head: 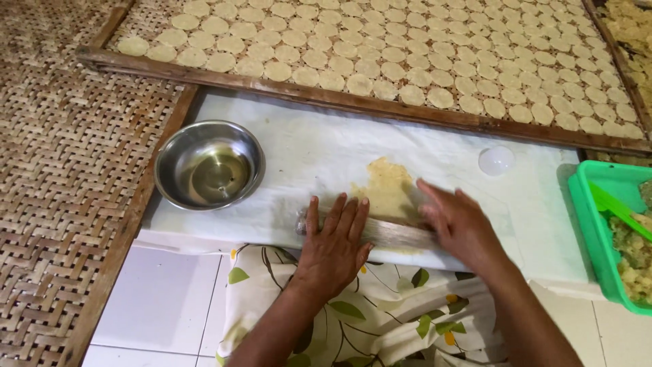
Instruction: Rolling out dough and cutting small circular shapes for crackers.
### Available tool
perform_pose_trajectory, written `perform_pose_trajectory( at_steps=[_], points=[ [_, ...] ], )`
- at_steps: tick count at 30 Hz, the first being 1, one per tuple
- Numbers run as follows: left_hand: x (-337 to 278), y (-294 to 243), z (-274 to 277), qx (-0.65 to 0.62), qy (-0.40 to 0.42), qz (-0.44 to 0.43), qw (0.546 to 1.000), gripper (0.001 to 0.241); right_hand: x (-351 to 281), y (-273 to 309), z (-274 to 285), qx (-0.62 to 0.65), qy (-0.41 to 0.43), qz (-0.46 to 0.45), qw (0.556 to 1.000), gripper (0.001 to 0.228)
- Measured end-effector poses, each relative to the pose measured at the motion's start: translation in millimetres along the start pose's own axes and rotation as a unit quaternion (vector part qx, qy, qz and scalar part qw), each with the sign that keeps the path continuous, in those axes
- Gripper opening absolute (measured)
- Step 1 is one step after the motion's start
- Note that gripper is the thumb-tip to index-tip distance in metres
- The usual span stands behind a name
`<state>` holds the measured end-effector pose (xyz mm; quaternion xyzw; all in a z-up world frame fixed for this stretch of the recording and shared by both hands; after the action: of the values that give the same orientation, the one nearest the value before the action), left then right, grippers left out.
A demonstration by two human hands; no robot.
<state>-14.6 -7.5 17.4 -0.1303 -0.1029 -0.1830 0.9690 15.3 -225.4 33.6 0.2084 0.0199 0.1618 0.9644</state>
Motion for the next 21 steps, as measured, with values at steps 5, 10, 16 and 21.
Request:
perform_pose_trajectory(
  at_steps=[5,10,16,21],
  points=[
    [-3,0,8,-0.054,-0.022,-0.002,0.998,0.071,59,-15,-1,0.019,-0.025,0.013,0.999,0.046],
    [-4,-1,13,-0.079,-0.059,0.009,0.995,0.070,95,-12,-18,0.027,0.006,0.040,0.999,0.040],
    [-3,-1,15,-0.078,-0.061,0.011,0.995,0.070,104,-10,-14,0.034,0.057,-0.046,0.997,0.033],
    [-4,-1,11,-0.082,-0.060,0.007,0.995,0.071,107,-18,-13,0.115,0.002,-0.053,0.992,0.025]
  ],
)
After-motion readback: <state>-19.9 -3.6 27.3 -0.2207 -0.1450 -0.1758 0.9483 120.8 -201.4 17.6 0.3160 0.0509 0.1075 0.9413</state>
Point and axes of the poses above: each hand's wrist, its own x-axis towards the middle knuckle, its own z-axis out of the back of the hand, y = z × x, the point moved 7 cm from there along x, towards the middle knuckle, and after that the axes turned 14 degrees about z, right-handed, at the moved point
